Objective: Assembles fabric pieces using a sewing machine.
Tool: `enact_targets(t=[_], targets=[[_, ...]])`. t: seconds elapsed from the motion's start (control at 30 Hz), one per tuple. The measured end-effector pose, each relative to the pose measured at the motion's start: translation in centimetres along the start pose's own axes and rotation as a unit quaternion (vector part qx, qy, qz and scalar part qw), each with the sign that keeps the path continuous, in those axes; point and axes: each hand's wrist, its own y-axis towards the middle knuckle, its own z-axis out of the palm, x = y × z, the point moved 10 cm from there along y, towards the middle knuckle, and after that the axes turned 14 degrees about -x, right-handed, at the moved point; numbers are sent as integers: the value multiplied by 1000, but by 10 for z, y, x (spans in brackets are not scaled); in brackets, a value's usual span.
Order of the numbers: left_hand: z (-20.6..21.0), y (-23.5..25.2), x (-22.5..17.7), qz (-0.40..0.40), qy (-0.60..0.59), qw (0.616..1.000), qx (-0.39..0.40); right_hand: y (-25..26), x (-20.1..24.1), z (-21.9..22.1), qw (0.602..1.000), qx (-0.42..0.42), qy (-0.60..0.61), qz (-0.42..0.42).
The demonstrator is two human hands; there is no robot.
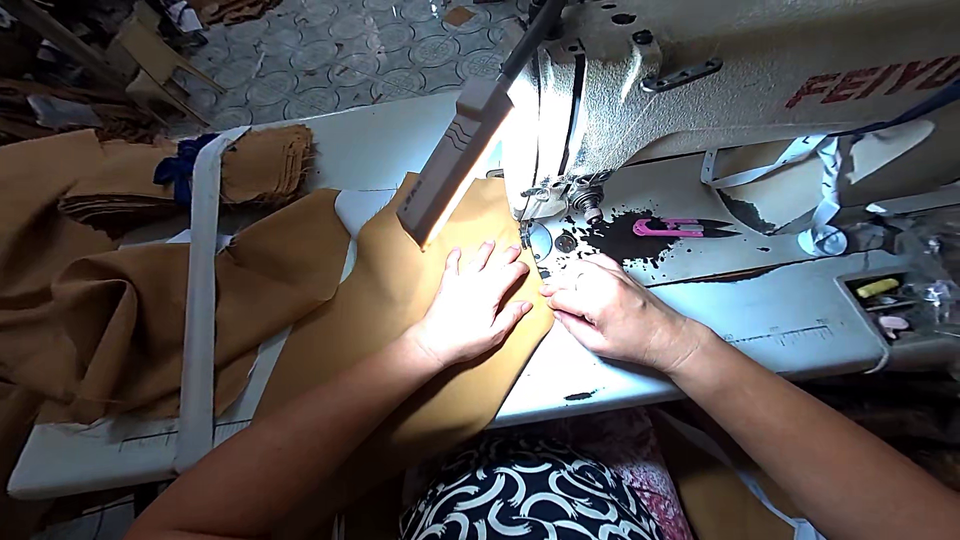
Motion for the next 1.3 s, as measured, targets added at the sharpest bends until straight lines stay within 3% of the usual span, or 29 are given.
enact_targets(t=[0.43,0.6,0.7,0.97,1.13,1.3], targets=[[0,16,17,6,-4,1000,0,12,-15,8,1000,11,-3,9],[-1,29,18,-31,23,998,44,18,-31,11,999,2,17,43],[0,12,-6,-8,29,999,-20,16,-37,10,996,-23,37,72],[0,-1,-2,25,-21,999,-30,12,-42,10,993,-38,60,98],[-22,5,-12,81,-57,984,-150,26,-52,11,988,-8,100,119],[-29,18,13,-67,-135,979,-135,40,-61,24,979,52,134,148]])
